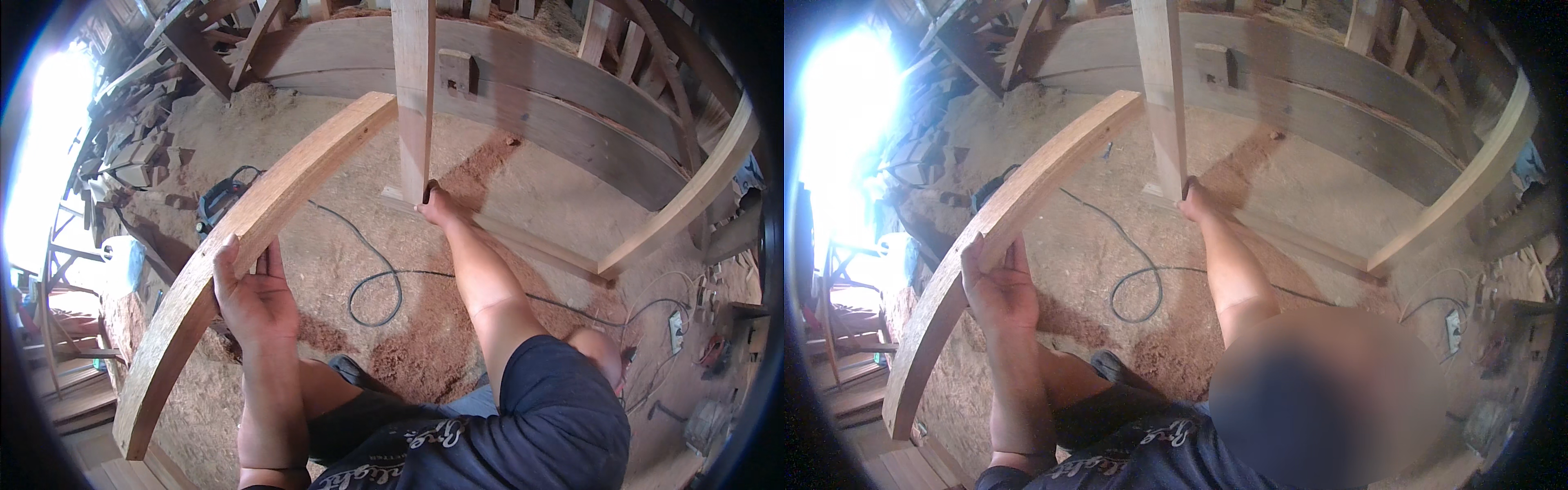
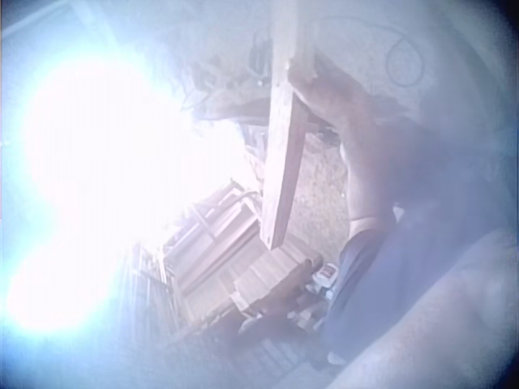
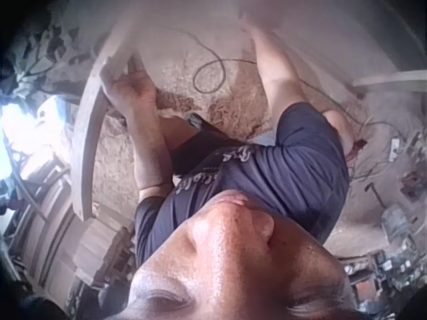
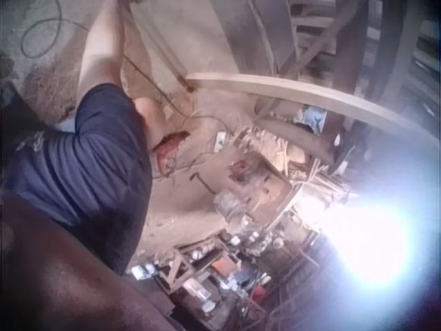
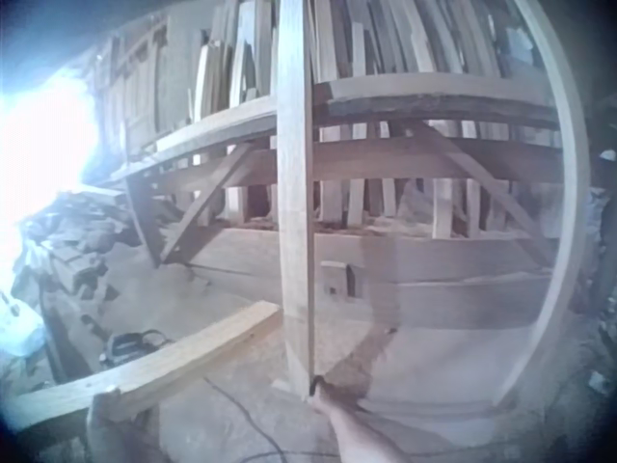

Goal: The person positions a curved wooden piece against a vertical frame member, repeatedly aligning and checking the fit. The person then picks up a hammer and taps the joint to secure the piece in place.

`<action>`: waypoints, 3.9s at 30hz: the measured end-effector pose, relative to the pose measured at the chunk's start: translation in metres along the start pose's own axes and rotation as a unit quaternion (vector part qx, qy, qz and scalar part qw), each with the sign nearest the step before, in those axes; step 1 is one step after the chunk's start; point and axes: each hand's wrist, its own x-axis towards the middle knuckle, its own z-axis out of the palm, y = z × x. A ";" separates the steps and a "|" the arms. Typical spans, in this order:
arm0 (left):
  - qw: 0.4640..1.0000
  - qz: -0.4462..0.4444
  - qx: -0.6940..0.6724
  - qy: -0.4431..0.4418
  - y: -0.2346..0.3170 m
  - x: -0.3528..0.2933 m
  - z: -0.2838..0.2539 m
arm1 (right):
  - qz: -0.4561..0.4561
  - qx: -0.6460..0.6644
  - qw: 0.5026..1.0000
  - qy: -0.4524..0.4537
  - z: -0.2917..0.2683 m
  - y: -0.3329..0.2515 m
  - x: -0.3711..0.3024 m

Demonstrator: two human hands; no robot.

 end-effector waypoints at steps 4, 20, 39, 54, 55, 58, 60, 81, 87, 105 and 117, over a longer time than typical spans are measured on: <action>0.999 0.013 0.025 0.028 0.002 0.000 0.007 | -0.007 0.000 1.000 0.005 0.000 0.006 0.001; 0.987 0.066 0.075 -0.123 0.027 0.013 -0.148 | -0.095 -0.194 0.971 0.103 -0.011 0.006 -0.038; 0.802 0.138 0.559 -0.158 0.045 0.065 -0.047 | 0.259 0.795 0.530 -0.142 0.013 -0.269 -0.093; 0.937 0.220 0.267 0.038 -0.012 -0.087 -0.048 | 0.379 0.748 0.545 -0.020 0.018 -0.267 -0.084; 0.954 0.190 0.227 0.055 -0.026 -0.080 -0.045 | 0.358 0.754 0.551 0.007 0.028 -0.249 -0.072; 0.951 0.148 0.131 0.238 -0.050 -0.075 -0.094 | 0.367 0.688 0.625 0.023 0.036 -0.220 -0.096; 0.941 0.147 0.120 0.280 -0.078 -0.073 -0.102 | 0.359 0.667 0.651 0.050 0.038 -0.199 -0.093; 0.945 -0.030 -0.007 0.327 -0.153 -0.083 -0.235 | 0.309 0.583 0.751 -0.002 0.081 -0.095 -0.128; 0.931 -0.048 -0.036 0.360 -0.156 -0.074 -0.225 | 0.300 0.612 0.730 -0.050 0.083 -0.080 -0.120; 0.924 -0.081 -0.016 0.374 -0.165 -0.085 -0.226 | 0.284 0.596 0.750 -0.046 0.101 -0.051 -0.108; 0.924 -0.070 -0.058 0.371 -0.167 -0.095 -0.222 | 0.249 0.609 0.752 -0.045 0.084 -0.056 -0.117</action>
